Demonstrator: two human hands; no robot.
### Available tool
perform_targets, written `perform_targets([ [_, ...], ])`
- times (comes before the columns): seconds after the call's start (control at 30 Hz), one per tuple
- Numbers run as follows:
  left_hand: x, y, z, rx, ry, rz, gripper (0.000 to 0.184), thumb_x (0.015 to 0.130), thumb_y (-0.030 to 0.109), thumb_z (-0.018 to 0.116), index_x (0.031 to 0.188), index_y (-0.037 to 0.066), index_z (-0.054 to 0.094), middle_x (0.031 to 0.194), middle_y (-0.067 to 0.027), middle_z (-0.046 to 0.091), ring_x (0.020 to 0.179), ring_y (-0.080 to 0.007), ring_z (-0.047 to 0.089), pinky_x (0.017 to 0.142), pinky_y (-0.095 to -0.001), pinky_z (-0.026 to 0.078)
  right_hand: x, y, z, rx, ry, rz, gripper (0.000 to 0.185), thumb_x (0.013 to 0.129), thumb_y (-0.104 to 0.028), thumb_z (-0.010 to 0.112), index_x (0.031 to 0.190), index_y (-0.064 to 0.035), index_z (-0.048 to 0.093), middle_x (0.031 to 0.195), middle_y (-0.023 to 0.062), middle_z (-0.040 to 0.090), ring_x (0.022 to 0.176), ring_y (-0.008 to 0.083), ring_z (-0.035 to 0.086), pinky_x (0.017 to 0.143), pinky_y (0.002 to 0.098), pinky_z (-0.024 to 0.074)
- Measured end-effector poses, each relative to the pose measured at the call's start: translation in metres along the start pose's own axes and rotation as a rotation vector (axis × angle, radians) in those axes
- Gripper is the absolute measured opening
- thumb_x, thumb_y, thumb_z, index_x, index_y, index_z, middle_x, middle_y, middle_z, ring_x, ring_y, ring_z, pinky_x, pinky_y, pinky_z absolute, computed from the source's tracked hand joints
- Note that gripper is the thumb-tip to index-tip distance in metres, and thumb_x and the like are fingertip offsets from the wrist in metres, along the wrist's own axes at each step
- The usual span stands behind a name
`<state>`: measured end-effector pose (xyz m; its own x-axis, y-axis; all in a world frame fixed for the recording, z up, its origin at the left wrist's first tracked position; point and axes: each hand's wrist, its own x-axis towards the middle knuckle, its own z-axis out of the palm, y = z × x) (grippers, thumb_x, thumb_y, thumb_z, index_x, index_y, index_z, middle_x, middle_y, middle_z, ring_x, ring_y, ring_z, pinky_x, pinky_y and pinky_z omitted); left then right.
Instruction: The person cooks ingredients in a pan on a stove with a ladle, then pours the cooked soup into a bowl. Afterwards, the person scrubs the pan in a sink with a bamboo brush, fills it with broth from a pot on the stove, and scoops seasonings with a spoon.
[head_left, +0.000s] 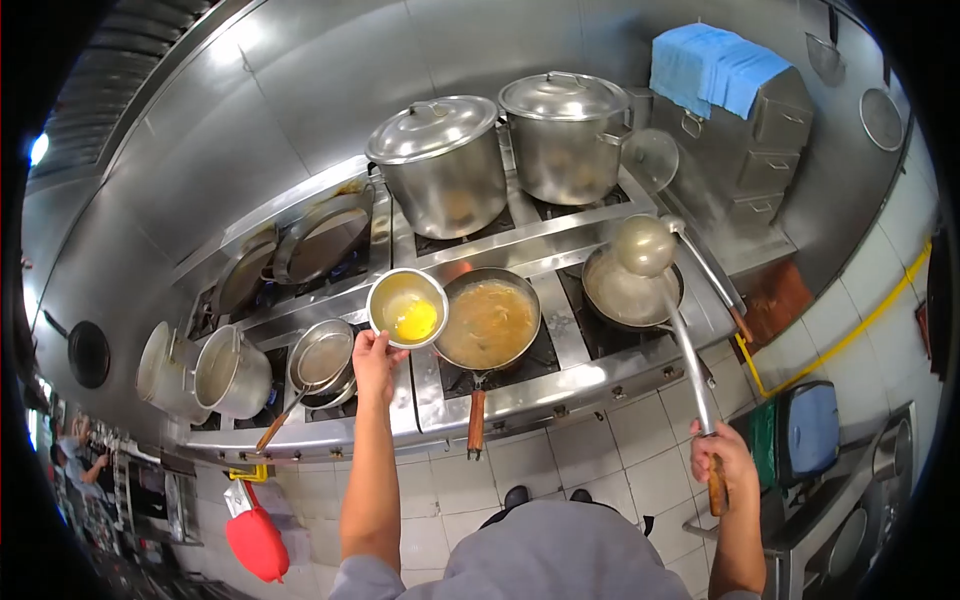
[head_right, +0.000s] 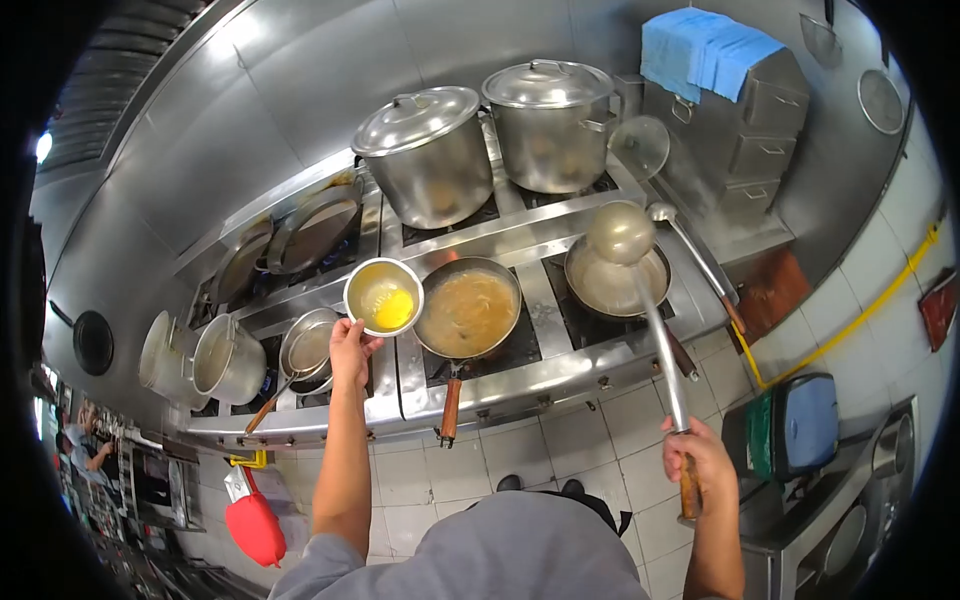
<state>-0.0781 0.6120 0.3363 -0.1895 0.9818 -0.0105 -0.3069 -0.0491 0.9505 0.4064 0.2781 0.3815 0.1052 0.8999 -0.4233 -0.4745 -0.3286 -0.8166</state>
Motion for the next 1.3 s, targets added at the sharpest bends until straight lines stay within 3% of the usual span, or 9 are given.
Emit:
perform_targets([
  [0.4, 0.025, 0.014, 0.014, 0.159, -0.052, 0.061, 0.011, 0.096, 0.01, 0.058, 0.091, 0.008, 0.048, 0.082, -0.0032, 0.058, 0.065, -0.0117, 0.059, 0.057, -0.0266, 0.058, -0.051, 0.023, -0.053, 0.245, 0.25, -0.336, 0.031, 0.085, -0.014, 0.057, 0.113, -0.0038, 0.048, 0.052, 0.0048, 0.042, 0.035, 0.0182, 0.042, 0.033, 0.032, 0.0374],
  [1.0, 0.074, -0.019, 0.022, 0.22, -0.013, 0.227, 0.009, 0.097, 0.01, 0.057, 0.092, 0.01, 0.049, 0.086, -0.0018, 0.06, 0.07, -0.0111, 0.061, 0.06, -0.0267, 0.056, -0.076, 0.032, -0.064, 0.253, 0.412, -0.428, 0.029, 0.088, -0.015, 0.053, 0.115, -0.0045, 0.048, 0.054, 0.0015, 0.041, 0.034, 0.0135, 0.04, 0.031, 0.0283, 0.0357],
  [1.3, 0.11, -0.029, 0.049, 0.288, -0.027, 0.31, 0.009, 0.096, 0.009, 0.057, 0.095, 0.008, 0.049, 0.105, -0.0069, 0.063, 0.076, -0.0154, 0.064, 0.06, -0.0295, 0.057, -0.09, 0.035, -0.066, 0.229, 0.464, -0.463, 0.029, 0.088, -0.017, 0.052, 0.115, -0.0053, 0.048, 0.053, 0.0004, 0.04, 0.033, 0.0129, 0.04, 0.03, 0.0276, 0.035],
])
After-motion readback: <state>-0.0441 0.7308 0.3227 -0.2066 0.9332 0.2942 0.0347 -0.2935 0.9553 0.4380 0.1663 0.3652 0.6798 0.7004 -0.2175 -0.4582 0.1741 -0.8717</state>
